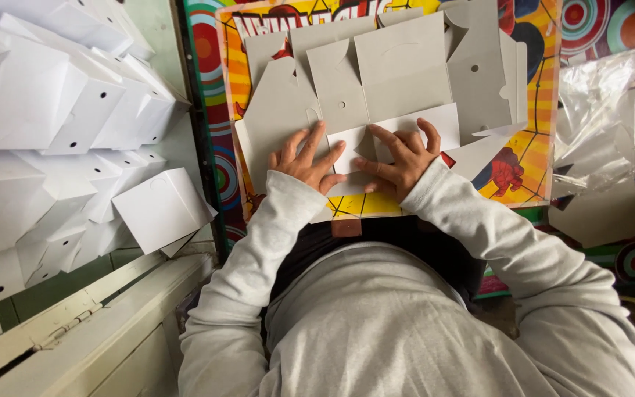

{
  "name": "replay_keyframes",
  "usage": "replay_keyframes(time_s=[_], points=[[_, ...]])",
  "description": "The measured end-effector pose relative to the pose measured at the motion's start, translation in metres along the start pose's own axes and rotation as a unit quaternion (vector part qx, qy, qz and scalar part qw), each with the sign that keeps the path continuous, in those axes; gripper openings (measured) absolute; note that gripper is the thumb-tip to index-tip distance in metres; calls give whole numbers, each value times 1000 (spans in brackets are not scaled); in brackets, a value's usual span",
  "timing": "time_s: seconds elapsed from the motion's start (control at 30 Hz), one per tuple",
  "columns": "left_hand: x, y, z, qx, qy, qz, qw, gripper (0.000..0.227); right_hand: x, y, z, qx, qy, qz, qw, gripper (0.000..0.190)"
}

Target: Folding and assembling a white cardboard box from a flat pre-cut sheet while sitting on the floor.

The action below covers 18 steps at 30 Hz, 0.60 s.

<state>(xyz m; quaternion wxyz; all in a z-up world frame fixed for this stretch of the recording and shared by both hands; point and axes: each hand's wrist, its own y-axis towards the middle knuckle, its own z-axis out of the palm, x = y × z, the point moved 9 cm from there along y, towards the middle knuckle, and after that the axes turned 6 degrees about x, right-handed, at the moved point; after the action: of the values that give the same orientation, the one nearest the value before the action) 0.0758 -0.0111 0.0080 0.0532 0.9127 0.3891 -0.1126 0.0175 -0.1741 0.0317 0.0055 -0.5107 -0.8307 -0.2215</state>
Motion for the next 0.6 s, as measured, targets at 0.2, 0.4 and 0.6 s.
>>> replay_keyframes(time_s=[0.2, 0.4, 0.6], points=[[15, -53, -57, -188, -47, 59, 979, 46, -18, 22, -2, -34, 55, 100, 993, 88], [16, -94, -65, -154, -40, 50, 986, 70, -26, 22, -21, -77, 138, 86, 984, 62], [-1, -75, -34, -343, 6, 72, 937, 27, -22, 32, -84, -114, 148, 114, 976, 50]])
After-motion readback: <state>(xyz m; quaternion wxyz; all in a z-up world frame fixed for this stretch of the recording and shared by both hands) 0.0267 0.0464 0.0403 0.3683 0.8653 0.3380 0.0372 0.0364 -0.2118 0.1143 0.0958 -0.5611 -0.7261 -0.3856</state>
